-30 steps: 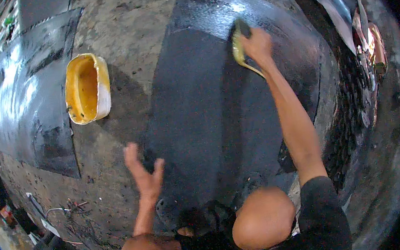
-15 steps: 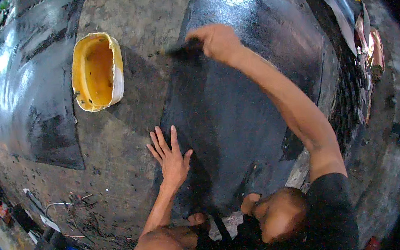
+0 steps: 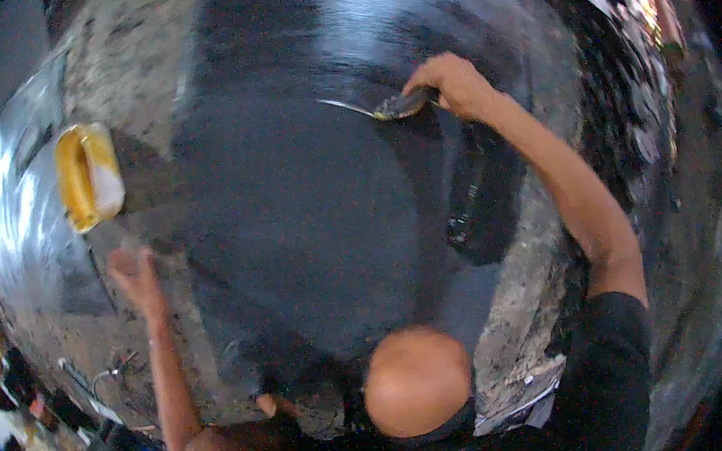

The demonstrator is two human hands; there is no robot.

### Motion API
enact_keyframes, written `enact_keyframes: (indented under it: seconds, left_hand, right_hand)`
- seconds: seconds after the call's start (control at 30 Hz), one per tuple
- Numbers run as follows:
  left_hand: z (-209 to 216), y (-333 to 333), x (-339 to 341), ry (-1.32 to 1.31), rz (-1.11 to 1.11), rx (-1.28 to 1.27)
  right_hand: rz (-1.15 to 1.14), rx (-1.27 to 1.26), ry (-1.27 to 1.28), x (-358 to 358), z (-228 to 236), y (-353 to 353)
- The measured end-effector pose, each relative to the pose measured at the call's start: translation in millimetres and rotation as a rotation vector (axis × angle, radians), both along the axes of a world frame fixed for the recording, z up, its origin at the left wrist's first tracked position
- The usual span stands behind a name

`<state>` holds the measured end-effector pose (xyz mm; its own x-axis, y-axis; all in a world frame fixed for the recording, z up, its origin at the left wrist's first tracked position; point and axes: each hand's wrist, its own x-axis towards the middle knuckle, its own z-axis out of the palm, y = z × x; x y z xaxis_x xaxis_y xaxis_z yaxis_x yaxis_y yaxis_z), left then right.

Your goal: The person sits on the floor and applies a yellowish glue to large black rubber sheets using a brush. They repeatedly dip the brush into a container, spread the glue evenly across the sheets, and place the treated sheets aside.

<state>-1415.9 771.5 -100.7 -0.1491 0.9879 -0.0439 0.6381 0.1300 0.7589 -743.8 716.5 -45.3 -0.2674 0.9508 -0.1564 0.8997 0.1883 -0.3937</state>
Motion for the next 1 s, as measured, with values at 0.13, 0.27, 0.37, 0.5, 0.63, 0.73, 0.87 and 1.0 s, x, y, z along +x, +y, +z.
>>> enact_keyframes:
  seconds: [0.13, 0.27, 0.37, 0.5, 0.63, 0.73, 0.87, 1.0]
  left_hand:
    - [-26, 72, -4, 0.192, 0.144, 0.098]
    - [-71, 103, 27, 0.259, 0.323, 0.053]
    - [-134, 150, -5, 0.325, 0.351, 0.02]
    - [-121, 215, -113, 0.512, 0.373, 0.091]
    - [-124, 103, -44, 0.154, 0.252, 0.196]
    - [-96, 29, -43, 0.047, 0.128, 0.299]
    - [-16, -102, -52, 0.1, -0.026, 0.141]
    - [3, -181, -70, 0.339, -0.204, -0.07]
  right_hand:
    - [-0.243, 0.051, -0.028, 10, -4, -162]
    - [-0.667, 0.301, 0.082, -43, 12, -238]
    - [-0.76, 0.472, -0.151, -62, -23, -288]
    - [-1.163, 0.301, 0.173, -159, -16, -290]
    - [-1.522, 0.059, -0.245, -78, 1, -278]
    - [-1.382, 0.27, -0.361, -50, -31, -239]
    - [-1.135, 0.243, -0.236, -130, -29, -75]
    - [-0.871, 0.15, -0.097, -253, -16, 99]
